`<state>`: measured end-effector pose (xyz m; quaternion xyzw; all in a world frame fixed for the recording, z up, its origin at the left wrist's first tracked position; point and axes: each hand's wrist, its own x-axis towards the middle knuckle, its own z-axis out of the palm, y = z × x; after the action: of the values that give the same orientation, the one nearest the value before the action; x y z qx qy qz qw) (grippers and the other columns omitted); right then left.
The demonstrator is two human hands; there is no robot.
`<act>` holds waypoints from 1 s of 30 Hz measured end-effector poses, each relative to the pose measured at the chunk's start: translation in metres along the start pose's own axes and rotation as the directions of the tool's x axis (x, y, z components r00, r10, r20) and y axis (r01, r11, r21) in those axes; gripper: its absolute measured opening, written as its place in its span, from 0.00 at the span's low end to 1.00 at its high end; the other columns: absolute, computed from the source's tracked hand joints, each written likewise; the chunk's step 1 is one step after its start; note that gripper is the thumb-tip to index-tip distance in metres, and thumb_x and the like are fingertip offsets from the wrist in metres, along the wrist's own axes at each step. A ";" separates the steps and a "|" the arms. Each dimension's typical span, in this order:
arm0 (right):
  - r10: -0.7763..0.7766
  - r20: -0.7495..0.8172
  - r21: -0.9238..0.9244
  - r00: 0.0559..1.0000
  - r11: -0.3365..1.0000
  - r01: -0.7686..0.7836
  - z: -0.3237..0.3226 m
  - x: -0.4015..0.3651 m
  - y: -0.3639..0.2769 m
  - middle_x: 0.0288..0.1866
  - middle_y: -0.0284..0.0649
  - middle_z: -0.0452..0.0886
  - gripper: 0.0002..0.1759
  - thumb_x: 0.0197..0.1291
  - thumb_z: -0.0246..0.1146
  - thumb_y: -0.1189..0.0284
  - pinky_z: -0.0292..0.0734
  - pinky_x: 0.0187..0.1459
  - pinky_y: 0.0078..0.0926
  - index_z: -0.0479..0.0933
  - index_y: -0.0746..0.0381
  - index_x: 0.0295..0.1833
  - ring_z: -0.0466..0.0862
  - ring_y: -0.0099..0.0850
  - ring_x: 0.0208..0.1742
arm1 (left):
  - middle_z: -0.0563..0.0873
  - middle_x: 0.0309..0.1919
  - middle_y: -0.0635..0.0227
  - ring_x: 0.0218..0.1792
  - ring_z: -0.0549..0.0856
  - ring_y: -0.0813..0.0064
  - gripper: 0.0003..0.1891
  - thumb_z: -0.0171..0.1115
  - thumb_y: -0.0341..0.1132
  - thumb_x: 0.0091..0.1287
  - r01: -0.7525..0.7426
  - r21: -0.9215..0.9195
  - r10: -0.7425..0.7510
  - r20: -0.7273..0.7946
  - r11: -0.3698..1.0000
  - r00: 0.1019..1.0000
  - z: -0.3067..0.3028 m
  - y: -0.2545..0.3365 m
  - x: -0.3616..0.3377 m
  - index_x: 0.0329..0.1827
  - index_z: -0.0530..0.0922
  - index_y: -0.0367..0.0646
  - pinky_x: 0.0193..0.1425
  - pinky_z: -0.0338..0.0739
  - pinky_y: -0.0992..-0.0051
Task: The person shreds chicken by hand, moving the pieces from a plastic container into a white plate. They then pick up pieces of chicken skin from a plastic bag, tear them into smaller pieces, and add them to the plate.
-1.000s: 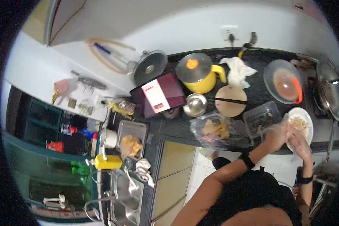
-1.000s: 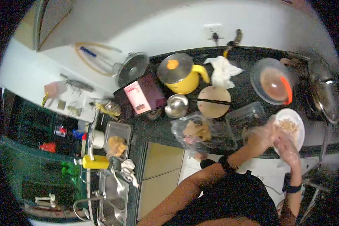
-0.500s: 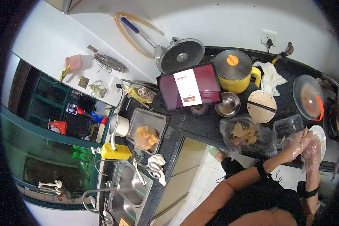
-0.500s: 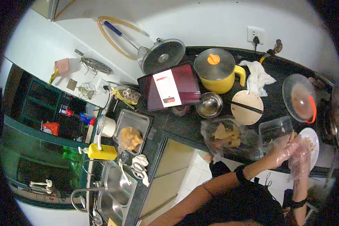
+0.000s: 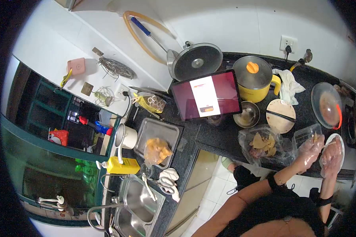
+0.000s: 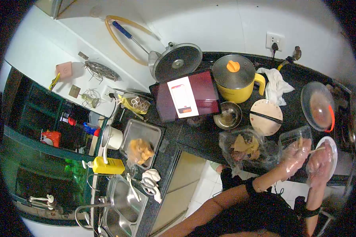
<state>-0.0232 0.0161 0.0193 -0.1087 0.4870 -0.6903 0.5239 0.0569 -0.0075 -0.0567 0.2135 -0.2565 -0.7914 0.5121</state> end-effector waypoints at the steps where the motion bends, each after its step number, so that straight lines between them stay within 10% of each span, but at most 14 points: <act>1: -0.077 0.157 -0.077 0.985 0.993 0.090 -0.022 0.015 0.002 0.13 0.26 0.62 0.09 0.64 0.46 0.65 0.55 0.09 0.15 0.68 0.58 0.38 0.60 0.18 0.09 | 0.71 0.20 0.74 0.24 0.69 0.81 0.16 0.49 0.46 0.66 0.039 0.291 -0.015 -0.084 0.956 0.996 0.015 0.034 -0.014 0.28 0.71 0.42 0.31 0.66 0.76; 2: -0.139 0.315 -0.138 0.939 0.972 0.190 -0.048 0.034 0.000 0.18 0.26 0.65 0.12 0.63 0.48 0.66 0.59 0.12 0.14 0.69 0.61 0.47 0.65 0.17 0.13 | 0.70 0.19 0.76 0.23 0.68 0.83 0.16 0.51 0.45 0.65 0.098 0.553 -0.004 -0.169 0.828 0.986 0.022 0.053 -0.022 0.26 0.71 0.43 0.28 0.64 0.80; 5: -0.244 0.423 0.083 0.873 0.970 0.230 -0.177 0.144 -0.061 0.23 0.26 0.66 0.14 0.63 0.49 0.65 0.63 0.18 0.14 0.68 0.62 0.49 0.66 0.15 0.21 | 0.71 0.18 0.75 0.22 0.69 0.82 0.19 0.49 0.49 0.65 0.138 0.528 0.012 -0.271 0.838 0.963 -0.009 0.036 -0.019 0.25 0.71 0.41 0.26 0.65 0.77; 7: -0.309 -0.175 0.035 0.935 0.947 0.320 -0.053 0.050 -0.085 0.27 0.28 0.66 0.15 0.63 0.49 0.63 0.64 0.27 0.13 0.70 0.62 0.48 0.65 0.15 0.28 | 0.70 0.17 0.75 0.21 0.69 0.81 0.19 0.48 0.49 0.65 0.250 0.533 -0.076 -0.326 0.808 0.942 -0.026 0.036 -0.022 0.27 0.73 0.42 0.26 0.66 0.76; 8: -0.306 -0.181 0.033 0.935 0.948 0.317 -0.058 0.054 -0.085 0.27 0.28 0.66 0.15 0.63 0.49 0.63 0.64 0.27 0.13 0.70 0.62 0.48 0.65 0.15 0.28 | 0.71 0.17 0.75 0.20 0.68 0.82 0.20 0.48 0.52 0.64 0.153 0.496 -0.012 -0.276 0.855 0.961 -0.031 0.028 -0.020 0.28 0.72 0.43 0.23 0.64 0.77; 14: -0.005 0.215 -0.490 0.977 0.864 0.112 -0.143 0.117 -0.095 0.38 0.33 0.73 0.21 0.62 0.50 0.57 0.65 0.39 0.16 0.72 0.63 0.48 0.69 0.21 0.35 | 0.73 0.23 0.79 0.20 0.69 0.86 0.12 0.54 0.44 0.63 0.110 0.326 -0.078 -0.110 0.939 0.991 -0.031 0.029 -0.019 0.39 0.71 0.45 0.23 0.64 0.84; 15: -0.097 0.253 -0.899 0.963 0.343 0.271 -0.112 0.091 -0.090 0.44 0.35 0.74 0.22 0.62 0.51 0.58 0.66 0.46 0.19 0.71 0.64 0.51 0.72 0.24 0.42 | 0.74 0.24 0.79 0.21 0.70 0.86 0.12 0.55 0.42 0.63 0.035 0.310 -0.015 -0.066 0.950 0.998 -0.039 0.007 -0.016 0.42 0.71 0.45 0.24 0.65 0.85; 16: -0.094 0.271 -0.906 0.958 0.312 0.287 -0.105 0.092 -0.074 0.49 0.35 0.73 0.20 0.61 0.51 0.61 0.65 0.52 0.22 0.71 0.63 0.53 0.72 0.26 0.49 | 0.76 0.29 0.76 0.26 0.73 0.86 0.13 0.56 0.40 0.62 -0.153 0.146 0.161 -0.044 0.977 0.986 -0.032 0.003 -0.019 0.46 0.71 0.45 0.30 0.68 0.86; 17: -0.084 0.200 -0.886 0.976 0.411 0.216 -0.065 0.055 -0.063 0.53 0.36 0.72 0.21 0.60 0.51 0.61 0.64 0.56 0.24 0.70 0.61 0.54 0.70 0.27 0.54 | 0.76 0.35 0.75 0.32 0.75 0.84 0.12 0.58 0.37 0.61 -0.008 0.546 0.029 -0.030 0.838 0.999 -0.021 0.045 -0.033 0.46 0.71 0.46 0.36 0.70 0.84; 19: 0.078 0.309 -0.843 0.948 0.485 0.234 -0.015 0.011 -0.069 0.51 0.38 0.74 0.20 0.60 0.52 0.60 0.66 0.54 0.26 0.72 0.62 0.52 0.71 0.29 0.54 | 0.77 0.32 0.72 0.33 0.76 0.81 0.16 0.57 0.41 0.61 -0.051 0.491 0.043 0.028 0.870 0.999 -0.017 0.023 -0.024 0.48 0.71 0.44 0.38 0.71 0.81; 21: 0.020 0.475 -0.735 0.880 0.559 0.384 -0.045 0.031 -0.057 0.41 0.35 0.77 0.17 0.60 0.51 0.61 0.72 0.44 0.25 0.74 0.61 0.47 0.75 0.25 0.42 | 0.75 0.26 0.77 0.17 0.68 0.90 0.16 0.55 0.39 0.63 0.165 0.464 -0.142 -0.084 0.870 0.986 0.014 0.039 -0.032 0.52 0.71 0.45 0.18 0.62 0.88; 23: 0.172 0.403 -0.468 0.899 0.883 0.041 -0.047 0.040 -0.042 0.37 0.35 0.77 0.13 0.59 0.56 0.64 0.71 0.38 0.18 0.74 0.63 0.43 0.75 0.22 0.34 | 0.77 0.27 0.74 0.15 0.66 0.90 0.15 0.56 0.35 0.63 0.235 0.380 -0.209 -0.110 0.895 0.972 0.015 0.024 -0.024 0.52 0.71 0.45 0.16 0.59 0.89; 30: 0.308 0.368 -0.308 0.877 0.931 -0.198 -0.056 0.041 -0.040 0.51 0.45 0.74 0.16 0.58 0.56 0.69 0.66 0.55 0.26 0.70 0.67 0.48 0.74 0.32 0.50 | 0.75 0.35 0.74 0.21 0.69 0.89 0.18 0.59 0.30 0.59 0.259 0.383 -0.239 -0.101 0.887 0.966 0.027 -0.018 -0.008 0.52 0.67 0.43 0.19 0.64 0.88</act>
<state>-0.1023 0.0122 0.0079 -0.2539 0.4625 -0.5066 0.6819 0.0313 0.0115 -0.0470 0.3631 -0.3673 -0.7771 0.3597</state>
